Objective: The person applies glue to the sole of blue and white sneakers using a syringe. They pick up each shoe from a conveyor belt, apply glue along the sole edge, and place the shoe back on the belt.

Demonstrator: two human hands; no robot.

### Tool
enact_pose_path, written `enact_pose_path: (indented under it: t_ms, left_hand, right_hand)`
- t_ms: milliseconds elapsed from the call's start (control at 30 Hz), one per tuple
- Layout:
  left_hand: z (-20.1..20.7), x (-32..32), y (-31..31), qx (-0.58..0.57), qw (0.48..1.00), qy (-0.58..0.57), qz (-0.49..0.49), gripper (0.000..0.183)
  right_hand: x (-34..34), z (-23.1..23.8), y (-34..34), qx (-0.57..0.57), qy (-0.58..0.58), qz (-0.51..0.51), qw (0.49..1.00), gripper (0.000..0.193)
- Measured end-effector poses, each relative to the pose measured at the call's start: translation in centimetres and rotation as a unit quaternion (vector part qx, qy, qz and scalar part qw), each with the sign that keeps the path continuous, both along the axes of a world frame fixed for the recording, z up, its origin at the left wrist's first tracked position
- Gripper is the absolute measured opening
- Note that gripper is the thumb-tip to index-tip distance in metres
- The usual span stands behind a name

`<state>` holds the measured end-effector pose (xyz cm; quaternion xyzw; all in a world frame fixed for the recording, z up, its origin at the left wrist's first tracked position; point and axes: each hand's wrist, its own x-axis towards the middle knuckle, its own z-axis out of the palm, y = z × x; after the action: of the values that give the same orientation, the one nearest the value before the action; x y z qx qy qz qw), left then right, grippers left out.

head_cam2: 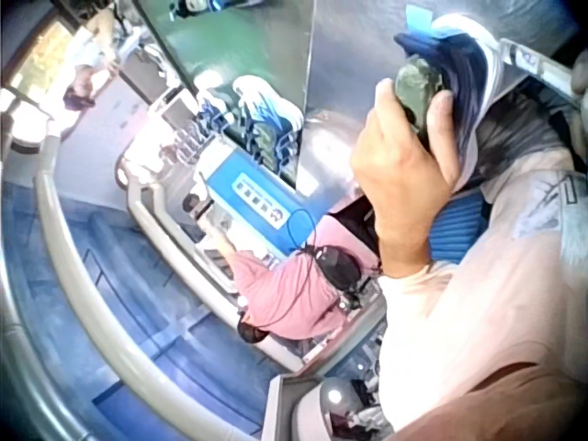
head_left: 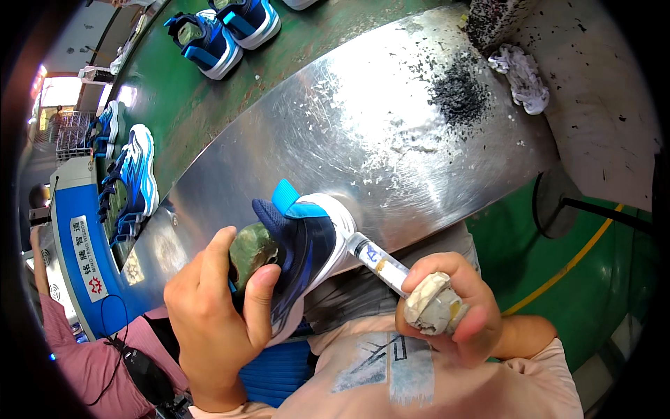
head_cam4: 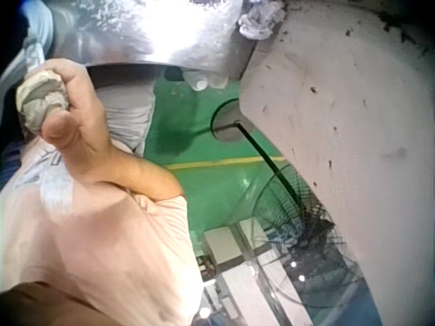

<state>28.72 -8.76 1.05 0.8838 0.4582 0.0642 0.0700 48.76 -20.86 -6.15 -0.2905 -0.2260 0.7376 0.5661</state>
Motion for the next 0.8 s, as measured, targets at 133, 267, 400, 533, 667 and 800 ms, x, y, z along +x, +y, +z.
enact_pose_path:
  t_ms: [133,267,400,533,667,800]
  left_hand:
    - [0.4,1.1,-1.2,0.015,0.997,0.012,0.070,0.038]
    - [0.0,2.1,-1.5,0.016,0.994,0.003,0.108,0.034]
    - [0.2,2.7,-1.1,0.009,0.993,0.009,0.117,0.032]
    - [0.3,2.3,-1.0,0.009,0.992,0.000,0.124,0.033]
    - [0.1,1.0,-0.5,-0.005,0.992,0.039,0.116,0.029]
    - [-0.3,-0.1,-2.0,-0.004,0.990,-0.093,0.111,0.036]
  right_hand:
    - [-1.3,0.7,-0.6,0.017,-0.003,-0.029,0.999,0.074]
    - [-2.7,1.0,-1.4,0.059,-0.027,-0.061,0.996,0.070]
    - [-3.8,1.7,-2.0,0.079,-0.137,-0.056,0.986,0.078]
    - [-5.7,2.4,-2.8,0.078,-0.165,-0.058,0.981,0.079]
    - [-7.0,2.0,-3.6,0.104,-0.191,-0.081,0.973,0.069]
    - [-5.5,0.8,-2.5,0.031,-0.074,-0.133,0.988,0.065]
